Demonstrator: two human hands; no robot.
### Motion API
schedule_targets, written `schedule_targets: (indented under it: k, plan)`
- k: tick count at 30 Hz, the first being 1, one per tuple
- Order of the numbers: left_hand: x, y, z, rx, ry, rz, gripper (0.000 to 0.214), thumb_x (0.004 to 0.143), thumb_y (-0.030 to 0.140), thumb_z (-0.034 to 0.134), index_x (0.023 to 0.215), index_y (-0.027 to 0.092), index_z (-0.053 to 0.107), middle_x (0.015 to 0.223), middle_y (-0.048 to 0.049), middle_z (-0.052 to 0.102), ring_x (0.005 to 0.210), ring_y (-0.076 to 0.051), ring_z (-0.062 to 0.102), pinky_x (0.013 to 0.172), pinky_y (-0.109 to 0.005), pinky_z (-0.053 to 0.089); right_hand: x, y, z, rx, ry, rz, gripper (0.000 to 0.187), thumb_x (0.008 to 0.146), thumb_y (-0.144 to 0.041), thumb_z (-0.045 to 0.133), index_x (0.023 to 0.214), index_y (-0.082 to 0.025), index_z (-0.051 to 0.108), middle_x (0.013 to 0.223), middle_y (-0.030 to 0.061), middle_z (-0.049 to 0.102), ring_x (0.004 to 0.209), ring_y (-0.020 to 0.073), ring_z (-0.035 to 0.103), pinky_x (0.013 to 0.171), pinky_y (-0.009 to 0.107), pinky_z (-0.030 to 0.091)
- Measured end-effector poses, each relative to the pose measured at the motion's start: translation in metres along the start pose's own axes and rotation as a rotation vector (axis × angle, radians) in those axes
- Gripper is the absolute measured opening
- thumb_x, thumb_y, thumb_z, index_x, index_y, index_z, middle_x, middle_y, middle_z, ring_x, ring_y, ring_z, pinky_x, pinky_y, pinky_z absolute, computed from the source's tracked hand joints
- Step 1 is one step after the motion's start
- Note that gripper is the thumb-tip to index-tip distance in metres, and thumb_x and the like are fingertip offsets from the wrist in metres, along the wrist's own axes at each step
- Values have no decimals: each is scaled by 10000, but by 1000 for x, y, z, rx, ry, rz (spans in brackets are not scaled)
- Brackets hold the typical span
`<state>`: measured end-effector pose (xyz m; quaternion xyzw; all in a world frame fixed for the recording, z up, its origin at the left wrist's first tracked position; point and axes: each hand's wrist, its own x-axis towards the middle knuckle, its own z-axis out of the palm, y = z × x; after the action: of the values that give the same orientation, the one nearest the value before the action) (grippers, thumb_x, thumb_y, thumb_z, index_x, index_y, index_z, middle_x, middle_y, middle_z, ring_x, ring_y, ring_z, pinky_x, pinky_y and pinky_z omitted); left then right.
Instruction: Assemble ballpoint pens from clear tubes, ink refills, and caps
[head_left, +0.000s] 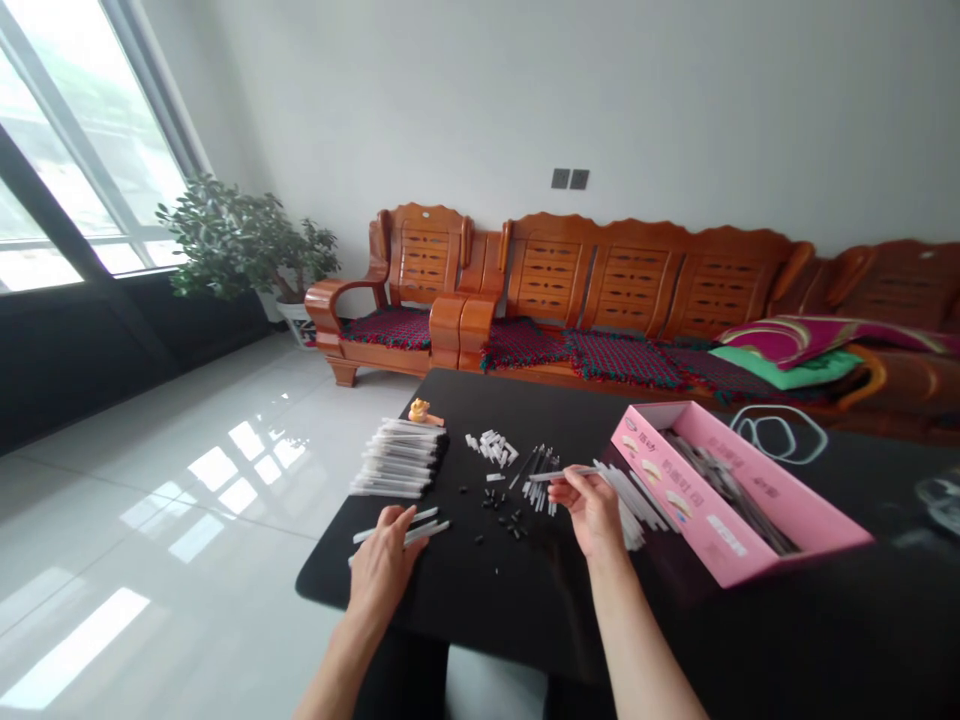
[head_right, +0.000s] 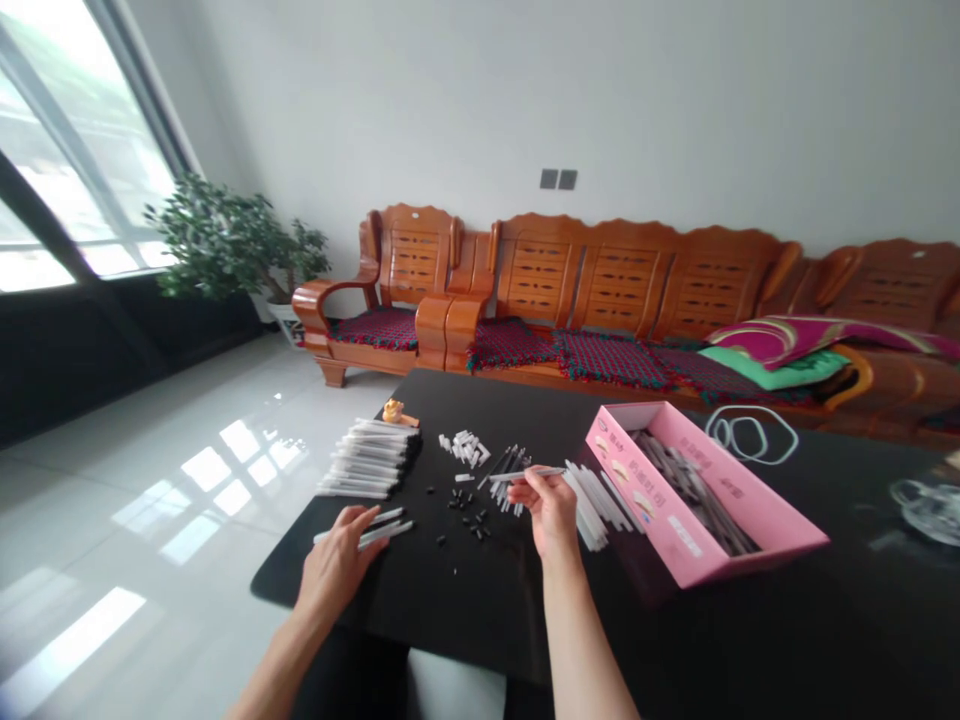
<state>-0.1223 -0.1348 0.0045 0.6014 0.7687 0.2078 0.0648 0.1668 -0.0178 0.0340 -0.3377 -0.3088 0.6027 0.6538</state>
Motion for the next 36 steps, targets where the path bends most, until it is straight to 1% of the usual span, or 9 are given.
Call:
schedule_targets:
  k: [2, 4, 7, 10, 14, 20, 28, 33, 36]
  plan:
    - [-5, -8, 0, 38, -31, -19, 357, 902, 259, 550, 1249, 304, 624, 1281, -41, 592, 910, -184, 674, 660, -240, 480, -7, -2, 3, -1, 6, 14, 289, 597, -217, 869, 799, -137, 678, 635, 71, 745, 503, 214, 707, 465, 280, 601]
    - [-4, -12, 0, 53, -40, -4, 357, 916, 215, 510, 1233, 317, 639, 1261, -33, 608, 904, -175, 672, 659, -235, 470, -12, -5, 4, -3, 2, 23, 301, 589, -218, 875, 800, -137, 676, 637, 75, 746, 503, 215, 706, 463, 278, 599]
    - [7, -20, -2, 58, -3, 55, 375, 930, 175, 455, 1214, 311, 658, 1213, -32, 635, 941, -181, 660, 678, -238, 469, -17, -12, 6, -10, -8, 27, 305, 588, -221, 876, 802, -141, 673, 640, 74, 747, 504, 214, 705, 460, 278, 595]
    - [21, -30, -2, 51, 35, 109, 400, 942, 159, 408, 1202, 313, 670, 1223, -27, 636, 956, -182, 657, 703, -246, 478, -20, -16, 6, -27, -21, 35, 311, 602, -231, 873, 816, -140, 668, 645, 79, 748, 505, 211, 704, 467, 277, 594]
    - [33, -37, 0, 41, 51, 113, 411, 930, 144, 401, 1177, 309, 685, 1239, -21, 629, 963, -182, 659, 715, -249, 494, -23, -10, 4, -48, -31, 70, 317, 622, -252, 866, 826, -137, 652, 635, 84, 744, 510, 208, 705, 474, 270, 592]
    - [32, -30, -3, 12, 62, 77, 499, 873, 88, 420, 1303, 272, 593, 1307, -30, 593, 1034, -182, 642, 752, -234, 506, -21, 8, -7, -35, 2, 141, 318, 628, -247, 853, 821, -147, 621, 675, 92, 755, 561, 226, 725, 475, 277, 595]
    - [31, -27, 2, -25, 55, 76, 521, 851, 79, 449, 1322, 266, 572, 1338, -32, 573, 1001, -190, 654, 771, -261, 523, -15, 20, -22, -122, 32, 210, 335, 613, -264, 851, 828, -132, 631, 706, 98, 759, 556, 216, 720, 476, 269, 592]
    - [35, -23, 4, -76, 114, 104, 495, 842, 83, 480, 1283, 273, 601, 1277, -35, 608, 929, -184, 667, 749, -263, 526, -15, 26, -25, -215, -20, 257, 400, 671, -316, 819, 974, -109, 658, 712, 87, 750, 514, 177, 693, 449, 241, 569]
    - [37, -9, 9, -210, 175, 141, 382, 881, 171, 501, 1234, 237, 632, 1172, -51, 645, 779, -157, 660, 730, -273, 528, -17, 27, -21, -247, -88, 286, 524, 683, -338, 804, 1114, -92, 634, 673, 64, 728, 482, 164, 667, 428, 235, 549]
